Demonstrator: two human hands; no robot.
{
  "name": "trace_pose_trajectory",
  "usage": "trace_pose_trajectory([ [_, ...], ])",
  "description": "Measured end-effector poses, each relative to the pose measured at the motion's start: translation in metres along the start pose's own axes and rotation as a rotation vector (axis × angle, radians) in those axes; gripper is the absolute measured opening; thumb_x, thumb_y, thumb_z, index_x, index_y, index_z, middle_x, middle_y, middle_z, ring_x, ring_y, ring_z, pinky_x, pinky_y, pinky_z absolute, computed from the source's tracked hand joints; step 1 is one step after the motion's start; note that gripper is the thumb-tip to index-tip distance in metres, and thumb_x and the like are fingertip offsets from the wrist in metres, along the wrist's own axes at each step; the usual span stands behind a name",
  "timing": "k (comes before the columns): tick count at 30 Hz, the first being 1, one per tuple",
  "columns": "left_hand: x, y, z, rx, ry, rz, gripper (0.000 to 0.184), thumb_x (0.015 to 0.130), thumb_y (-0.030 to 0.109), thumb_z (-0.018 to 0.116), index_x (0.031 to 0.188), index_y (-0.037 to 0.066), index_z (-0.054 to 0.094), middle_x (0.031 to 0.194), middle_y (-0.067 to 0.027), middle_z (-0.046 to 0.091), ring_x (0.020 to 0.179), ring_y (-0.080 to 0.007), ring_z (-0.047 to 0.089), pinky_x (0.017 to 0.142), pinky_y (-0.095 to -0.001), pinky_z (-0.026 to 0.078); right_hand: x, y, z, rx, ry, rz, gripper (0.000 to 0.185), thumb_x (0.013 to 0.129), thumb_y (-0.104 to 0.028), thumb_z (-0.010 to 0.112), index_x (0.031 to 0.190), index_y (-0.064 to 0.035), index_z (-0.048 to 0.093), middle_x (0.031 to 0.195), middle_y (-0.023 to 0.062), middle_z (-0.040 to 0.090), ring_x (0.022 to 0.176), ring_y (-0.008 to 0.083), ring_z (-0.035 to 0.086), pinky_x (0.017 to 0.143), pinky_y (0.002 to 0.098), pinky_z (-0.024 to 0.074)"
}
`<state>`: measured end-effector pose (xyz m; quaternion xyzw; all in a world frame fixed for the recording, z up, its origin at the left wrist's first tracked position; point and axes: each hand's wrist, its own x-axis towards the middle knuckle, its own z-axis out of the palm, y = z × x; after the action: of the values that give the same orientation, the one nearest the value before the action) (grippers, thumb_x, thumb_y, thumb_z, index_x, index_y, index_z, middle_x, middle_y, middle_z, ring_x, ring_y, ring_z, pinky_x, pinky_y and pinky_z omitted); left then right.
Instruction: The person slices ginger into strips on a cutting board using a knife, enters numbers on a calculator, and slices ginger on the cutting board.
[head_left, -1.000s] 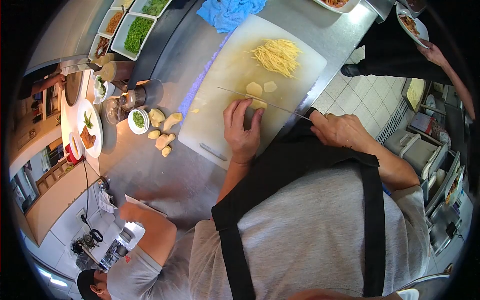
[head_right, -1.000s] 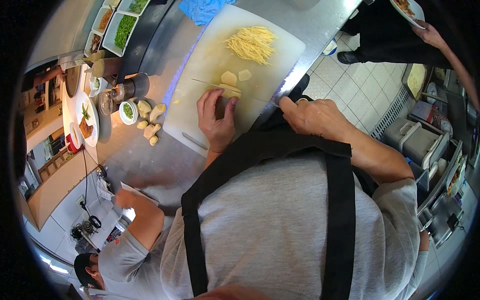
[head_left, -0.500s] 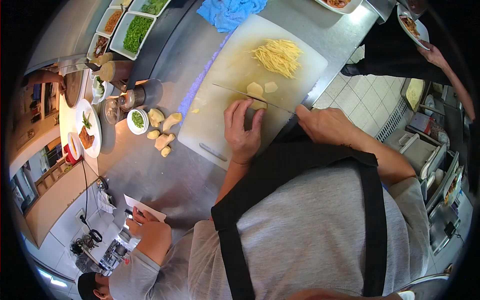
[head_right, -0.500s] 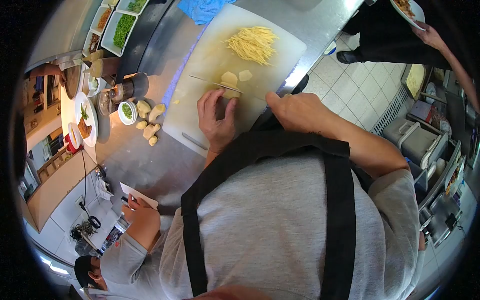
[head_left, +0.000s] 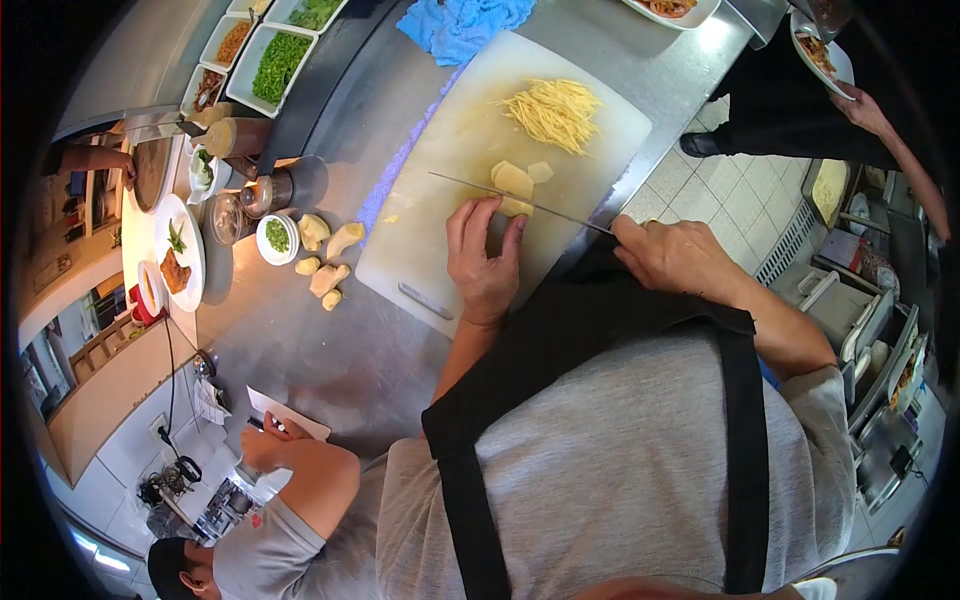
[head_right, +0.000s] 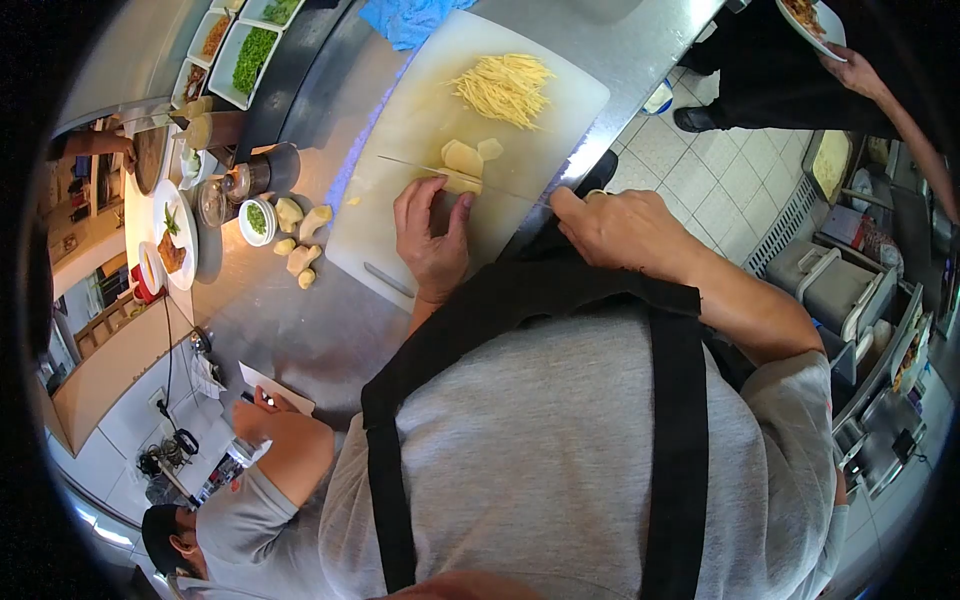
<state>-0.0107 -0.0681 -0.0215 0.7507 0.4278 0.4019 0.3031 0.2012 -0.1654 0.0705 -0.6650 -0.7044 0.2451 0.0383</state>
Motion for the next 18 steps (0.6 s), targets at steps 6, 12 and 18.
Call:
trace_pose_trajectory([
  [6, 0.001, 0.001, 0.001, -0.034, 0.014, 0.002, 0.039, 0.073, 0.001, 0.081, 0.108, 0.004, 0.065, 0.109, -0.0147, 0.061, 0.101, -0.0294, 0.061, 0.085, -0.0354, 0.052, -0.005, 0.005, -0.004, -0.007, -0.075, 0.001, 0.019, 0.093, -0.024, 0.056, 0.098, -0.0079, 0.046, 0.066, 0.0154, 0.064, 0.057, 0.0364, 0.065, 0.047, 0.0481, 0.0498],
  [12, 0.003, 0.002, -0.001, -0.008, -0.006, 0.007, 0.039, 0.073, 0.001, 0.080, 0.108, 0.003, 0.065, 0.108, -0.0147, 0.061, 0.099, -0.0297, 0.062, 0.084, -0.0356, 0.052, 0.010, -0.004, -0.015, 0.037, -0.215, 0.055, 0.018, 0.093, -0.021, 0.052, 0.099, -0.0052, 0.046, 0.068, 0.0171, 0.065, 0.064, 0.0380, 0.067, 0.052, 0.0493, 0.0509],
  [18, 0.003, 0.000, -0.001, -0.046, -0.020, -0.012, 0.039, 0.073, 0.002, 0.080, 0.109, 0.003, 0.064, 0.108, -0.0144, 0.061, 0.100, -0.0293, 0.061, 0.084, -0.0362, 0.052, 0.038, -0.002, 0.024, 0.103, -0.163, 0.035, 0.021, 0.094, -0.021, 0.056, 0.099, -0.0042, 0.043, 0.065, 0.0179, 0.064, 0.062, 0.0403, 0.065, 0.053, 0.0508, 0.0501],
])
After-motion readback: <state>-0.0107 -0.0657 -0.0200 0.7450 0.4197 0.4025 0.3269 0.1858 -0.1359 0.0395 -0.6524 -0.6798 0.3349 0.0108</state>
